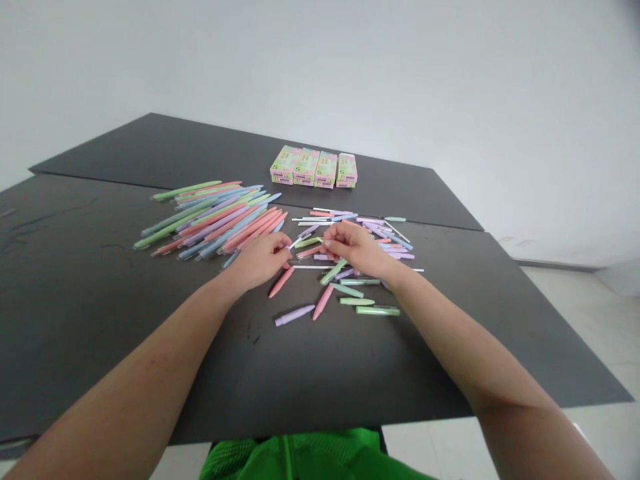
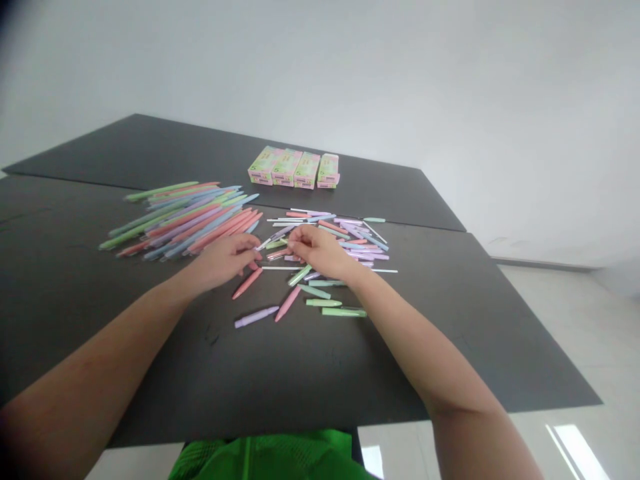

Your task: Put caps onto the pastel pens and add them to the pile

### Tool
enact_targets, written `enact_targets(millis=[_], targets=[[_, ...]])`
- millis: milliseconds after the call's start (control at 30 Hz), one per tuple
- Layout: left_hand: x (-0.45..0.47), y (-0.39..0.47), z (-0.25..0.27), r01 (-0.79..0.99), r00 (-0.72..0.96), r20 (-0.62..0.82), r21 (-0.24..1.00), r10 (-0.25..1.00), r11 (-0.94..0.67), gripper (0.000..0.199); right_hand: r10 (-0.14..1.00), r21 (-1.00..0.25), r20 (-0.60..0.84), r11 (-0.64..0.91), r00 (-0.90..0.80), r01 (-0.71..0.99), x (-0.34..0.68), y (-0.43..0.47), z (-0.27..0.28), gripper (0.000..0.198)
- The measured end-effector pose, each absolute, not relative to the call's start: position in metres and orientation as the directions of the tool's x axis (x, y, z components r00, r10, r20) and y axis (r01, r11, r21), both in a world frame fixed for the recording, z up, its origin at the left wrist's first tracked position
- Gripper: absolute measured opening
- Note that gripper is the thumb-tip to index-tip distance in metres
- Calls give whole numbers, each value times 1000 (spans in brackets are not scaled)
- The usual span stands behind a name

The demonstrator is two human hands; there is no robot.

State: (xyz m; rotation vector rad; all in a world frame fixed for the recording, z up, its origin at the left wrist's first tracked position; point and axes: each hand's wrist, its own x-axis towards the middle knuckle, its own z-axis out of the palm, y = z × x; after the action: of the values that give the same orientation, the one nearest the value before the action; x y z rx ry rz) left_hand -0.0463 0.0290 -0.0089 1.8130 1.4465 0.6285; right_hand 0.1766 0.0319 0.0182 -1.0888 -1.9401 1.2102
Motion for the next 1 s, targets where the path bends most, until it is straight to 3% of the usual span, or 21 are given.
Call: enact_targets(millis=[67,133,233,333,400,467,567,733,833,900,1000], targets=[[-47,30,-9,619,243,-56,778,968,-110,18,895,-994,-52,-4,-443,109,176,33,19,10],[-47,30,-10,629,237,-40,768,971,-121,18,883,-983,-151,-182,-444,-28,170,34,18,18],[-47,30,-10,657,207,-2,741,978,-137,20,865,-963,-241,-271,-441,-5,156,35,13,18],[-47,30,-10,691,178,30,708,984,-147,23,891,-946,-196,-61,-410,320,141,36,8,15],[-47,30,-10,705,186,47,690,981,-166,25,897,-790,-79,210,-436,576,132,36,6,15],[-47,29,-9,716,197,67,671,978,-191,26,875,-558,3,402,-483,726,124,36,6,16],[-46,29,-9,748,194,97,629,976,-211,27,863,-326,-3,476,-505,817,113,34,6,20],[-44,29,-9,785,233,145,555,962,-274,26,842,-196,-16,527,-540,827,103,35,6,24],[-43,28,-9,808,234,187,509,954,-297,27,825,-270,32,550,-563,790,110,37,11,19],[-42,27,-9,814,244,210,487,947,-318,28,859,-434,73,485,-507,759,124,38,17,13],[-40,25,-11,826,260,219,454,941,-334,31,927,-770,15,250,-375,587,153,35,28,15]])
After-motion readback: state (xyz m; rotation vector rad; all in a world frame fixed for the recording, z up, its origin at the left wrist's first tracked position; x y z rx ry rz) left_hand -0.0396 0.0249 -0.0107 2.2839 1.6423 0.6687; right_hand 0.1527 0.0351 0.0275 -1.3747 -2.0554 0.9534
